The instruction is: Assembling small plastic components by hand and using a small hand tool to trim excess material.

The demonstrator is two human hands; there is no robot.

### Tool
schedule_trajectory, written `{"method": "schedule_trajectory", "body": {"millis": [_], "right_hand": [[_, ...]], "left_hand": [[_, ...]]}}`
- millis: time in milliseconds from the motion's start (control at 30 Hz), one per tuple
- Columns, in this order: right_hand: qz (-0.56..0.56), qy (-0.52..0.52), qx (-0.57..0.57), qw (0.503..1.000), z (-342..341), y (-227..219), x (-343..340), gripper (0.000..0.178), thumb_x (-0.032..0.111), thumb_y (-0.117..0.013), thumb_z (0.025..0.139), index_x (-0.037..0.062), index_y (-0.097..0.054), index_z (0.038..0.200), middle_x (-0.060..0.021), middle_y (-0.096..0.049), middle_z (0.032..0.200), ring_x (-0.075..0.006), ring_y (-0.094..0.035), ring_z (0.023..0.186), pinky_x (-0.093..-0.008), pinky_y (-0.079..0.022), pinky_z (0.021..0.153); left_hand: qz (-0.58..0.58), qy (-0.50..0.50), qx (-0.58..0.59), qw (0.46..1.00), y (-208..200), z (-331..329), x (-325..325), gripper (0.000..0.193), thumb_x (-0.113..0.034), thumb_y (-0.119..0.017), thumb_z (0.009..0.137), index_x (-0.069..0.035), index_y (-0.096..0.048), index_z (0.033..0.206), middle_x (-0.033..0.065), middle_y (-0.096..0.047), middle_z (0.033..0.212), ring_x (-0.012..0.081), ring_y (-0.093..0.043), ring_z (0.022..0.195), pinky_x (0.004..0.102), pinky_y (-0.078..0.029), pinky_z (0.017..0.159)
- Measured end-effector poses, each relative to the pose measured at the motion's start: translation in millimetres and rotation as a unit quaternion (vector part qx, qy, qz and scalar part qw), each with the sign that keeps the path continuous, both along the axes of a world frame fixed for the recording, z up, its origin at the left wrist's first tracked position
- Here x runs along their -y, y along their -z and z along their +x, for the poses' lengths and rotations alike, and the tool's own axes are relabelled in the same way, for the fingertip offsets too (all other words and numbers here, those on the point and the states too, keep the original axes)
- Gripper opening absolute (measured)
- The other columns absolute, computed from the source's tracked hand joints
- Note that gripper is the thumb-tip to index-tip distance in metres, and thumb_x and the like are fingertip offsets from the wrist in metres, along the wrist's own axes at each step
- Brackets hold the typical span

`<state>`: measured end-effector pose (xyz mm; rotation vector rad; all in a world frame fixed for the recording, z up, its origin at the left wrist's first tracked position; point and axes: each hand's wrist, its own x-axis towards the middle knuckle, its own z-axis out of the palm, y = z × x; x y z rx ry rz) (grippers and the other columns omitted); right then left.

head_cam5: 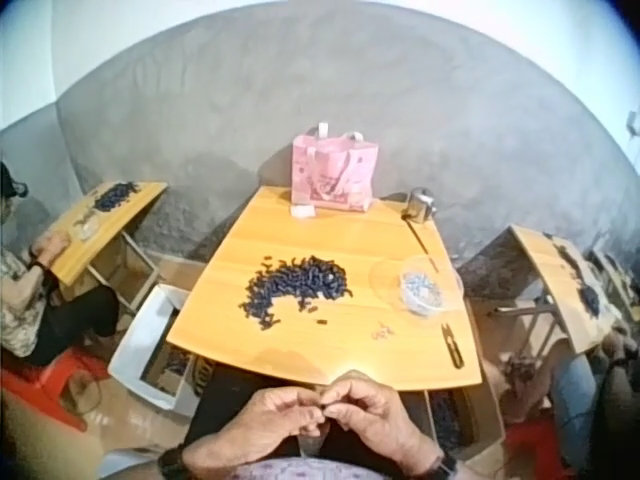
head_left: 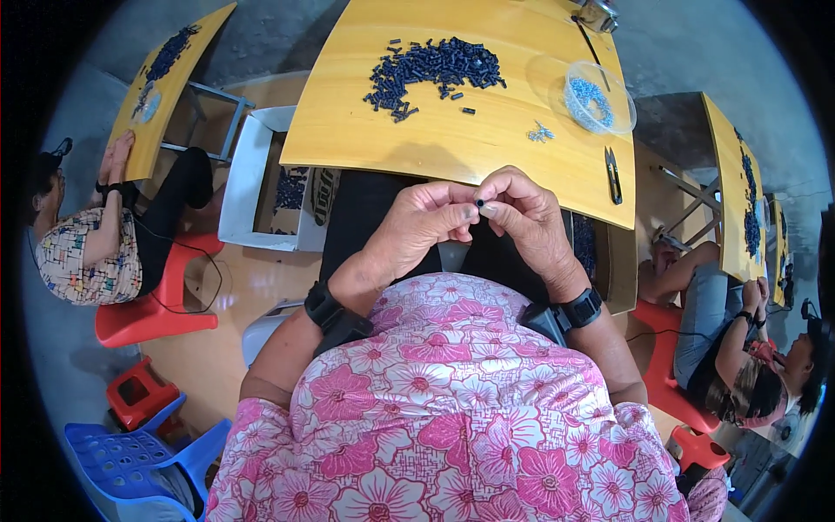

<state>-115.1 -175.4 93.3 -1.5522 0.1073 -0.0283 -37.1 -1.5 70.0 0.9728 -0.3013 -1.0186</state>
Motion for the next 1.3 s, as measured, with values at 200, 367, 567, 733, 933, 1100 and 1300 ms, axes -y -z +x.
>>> {"method": "schedule_trajectory", "body": {"millis": [200,367,567,733,933,1100,1300], "right_hand": [[-0.055,0.006,0.07,0.996,5.1,-5.8,0.0,0.01,-0.002,-0.061,0.083,0.0014,-0.063,0.092,-0.0022,-0.059,0.087,-0.0101,-0.055,0.082,-0.0228,-0.045,0.073],[-0.056,0.009,0.067,0.996,4.8,-14.3,-1.4,0.012,-0.001,-0.063,0.082,0.0012,-0.067,0.094,-0.0033,-0.061,0.086,-0.0097,-0.056,0.076,-0.0221,-0.047,0.066],[-0.003,0.039,0.051,0.998,2.6,-12.9,-2.3,0.011,0.0,-0.062,0.084,0.0007,-0.067,0.094,-0.0017,-0.062,0.085,-0.0069,-0.055,0.068,-0.0205,-0.048,0.062],[-0.006,0.03,0.036,0.999,4.4,-6.4,1.5,0.011,0.002,-0.061,0.084,0.0014,-0.067,0.093,-0.0014,-0.062,0.085,-0.0061,-0.055,0.067,-0.0197,-0.047,0.062],[0.014,0.033,-0.003,0.999,7.8,0.9,3.1,0.01,0.004,-0.061,0.085,0.0026,-0.067,0.094,0.0004,-0.062,0.084,-0.0049,-0.053,0.066,-0.0187,-0.046,0.06],[0.004,0.035,0.002,0.999,8.9,0.2,3.3,0.01,0.005,-0.062,0.085,0.0028,-0.067,0.094,0.0005,-0.062,0.084,-0.0046,-0.053,0.067,-0.0187,-0.046,0.06],[-0.03,0.027,0.036,0.999,11.9,6.9,5.9,0.011,0.003,-0.063,0.083,0.0014,-0.067,0.093,-0.0024,-0.059,0.082,-0.0084,-0.056,0.07,-0.0219,-0.048,0.063]], "left_hand": [[-0.005,-0.028,0.002,1.0,-3.9,-1.2,2.8,0.02,-0.019,-0.065,0.088,-0.004,-0.061,0.1,0.0011,-0.06,0.084,0.0077,-0.057,0.073,0.0234,-0.051,0.068],[-0.011,-0.037,0.011,0.999,-6.2,0.8,2.5,0.018,-0.019,-0.064,0.088,-0.005,-0.06,0.099,0.0008,-0.06,0.084,0.0079,-0.057,0.073,0.0247,-0.052,0.067],[-0.013,-0.043,0.007,0.999,-6.0,0.6,2.3,0.015,-0.015,-0.064,0.088,-0.005,-0.06,0.098,0.0006,-0.06,0.086,0.0074,-0.057,0.075,0.0229,-0.051,0.069],[0.005,-0.059,0.015,0.998,-4.2,0.6,5.2,0.014,-0.011,-0.065,0.087,-0.004,-0.059,0.098,0.0004,-0.059,0.087,0.007,-0.057,0.076,0.021,-0.05,0.07],[0.029,-0.061,0.033,0.997,-3.0,2.6,6.5,0.013,-0.011,-0.064,0.088,-0.004,-0.06,0.098,0.0007,-0.06,0.087,0.0066,-0.056,0.076,0.0206,-0.049,0.07],[0.026,-0.042,0.039,0.998,0.5,3.9,7.6,0.012,-0.015,-0.06,0.091,-0.004,-0.059,0.097,0.0003,-0.059,0.085,0.0064,-0.056,0.076,0.0214,-0.049,0.071],[0.042,-0.034,0.029,0.998,3.4,1.9,8.0,0.012,-0.016,-0.057,0.093,-0.005,-0.059,0.098,-0.0006,-0.058,0.085,0.0059,-0.055,0.076,0.022,-0.05,0.072]]}}
